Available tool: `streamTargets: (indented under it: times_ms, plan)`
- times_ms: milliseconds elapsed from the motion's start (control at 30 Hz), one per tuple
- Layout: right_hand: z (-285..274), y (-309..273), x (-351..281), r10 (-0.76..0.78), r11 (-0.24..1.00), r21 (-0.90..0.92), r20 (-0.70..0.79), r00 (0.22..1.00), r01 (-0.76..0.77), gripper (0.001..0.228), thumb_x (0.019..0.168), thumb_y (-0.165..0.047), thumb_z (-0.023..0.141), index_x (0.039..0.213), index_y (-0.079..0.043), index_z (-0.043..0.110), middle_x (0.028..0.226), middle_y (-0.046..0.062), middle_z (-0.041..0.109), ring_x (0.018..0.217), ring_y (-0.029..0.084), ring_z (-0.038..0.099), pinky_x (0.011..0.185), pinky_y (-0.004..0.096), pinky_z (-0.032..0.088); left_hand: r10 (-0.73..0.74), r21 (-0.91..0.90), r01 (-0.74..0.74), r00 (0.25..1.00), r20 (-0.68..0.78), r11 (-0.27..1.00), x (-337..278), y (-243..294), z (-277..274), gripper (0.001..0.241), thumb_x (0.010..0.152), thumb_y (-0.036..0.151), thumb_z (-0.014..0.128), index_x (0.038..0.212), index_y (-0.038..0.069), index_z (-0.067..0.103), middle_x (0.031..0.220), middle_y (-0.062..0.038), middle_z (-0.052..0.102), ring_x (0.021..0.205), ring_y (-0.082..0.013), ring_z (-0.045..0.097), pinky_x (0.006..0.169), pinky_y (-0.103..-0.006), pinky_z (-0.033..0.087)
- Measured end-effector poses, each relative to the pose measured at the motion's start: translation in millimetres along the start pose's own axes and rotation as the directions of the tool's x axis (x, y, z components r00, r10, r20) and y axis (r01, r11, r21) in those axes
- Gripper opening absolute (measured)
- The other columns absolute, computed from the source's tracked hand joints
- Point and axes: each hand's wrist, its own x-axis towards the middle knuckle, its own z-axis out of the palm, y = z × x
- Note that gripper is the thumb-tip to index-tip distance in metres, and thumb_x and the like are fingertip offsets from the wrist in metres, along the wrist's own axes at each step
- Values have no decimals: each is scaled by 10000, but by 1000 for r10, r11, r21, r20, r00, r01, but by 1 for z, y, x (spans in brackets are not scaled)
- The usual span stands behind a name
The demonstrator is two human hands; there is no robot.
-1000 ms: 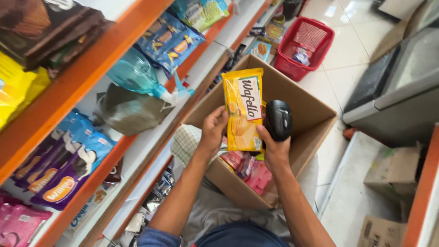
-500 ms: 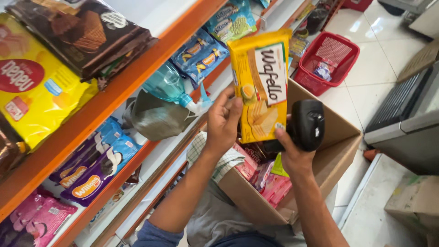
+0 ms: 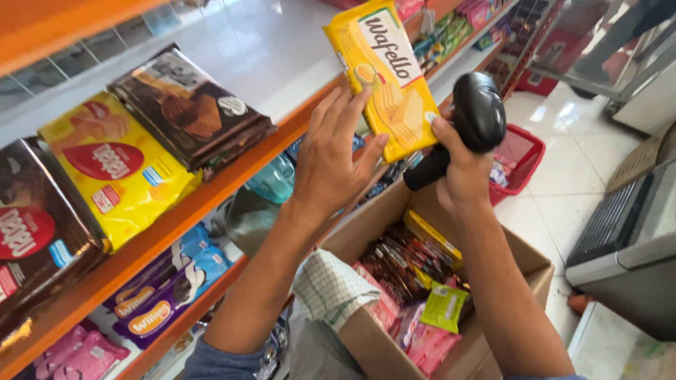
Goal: The person packs various snacks from store shelves into a cardboard box. They scan each item with a handheld barcode scanner before placing it into the box and covering the items with a cloth.
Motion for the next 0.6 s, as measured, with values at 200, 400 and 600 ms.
streamTargets:
  times_ms: [200, 400, 600]
  plan:
    - [32, -4, 64, 214, 976, 26, 100, 972, -218, 264, 895, -159, 795, 1091, -76, 639, 914, 37, 663, 698, 143, 607, 638, 308, 533, -22, 95, 22, 1000, -4, 995, 32, -12, 2, 439, 978, 316, 685, 1296, 17, 637, 1259, -194, 657, 1234, -404, 593, 1152, -531, 399]
    - [50, 35, 101, 214, 963, 170, -19, 977, -207, 267, 866, -131, 807, 1063, -75, 635, 876, 34, 651, 674, 187, 634, 608, 330, 542, -100, 221, 84, 993, 58, 972, 49, -35, 23, 603, 907, 358, 701, 1373, -1, 565, 1226, -203, 663, 1181, -430, 595, 1016, -501, 455]
    - [58, 78, 116, 55, 983, 179, -25, 998, -50, 289, 875, 23, 821, 1046, -48, 599, 877, 66, 621, 734, 190, 636, 662, 327, 537, -123, 351, 86, 989, 82, 932, 59, -52, 42, 797, 846, 420, 757, 1437, -32, 469, 1368, -297, 582, 1276, -424, 550, 1067, -481, 440]
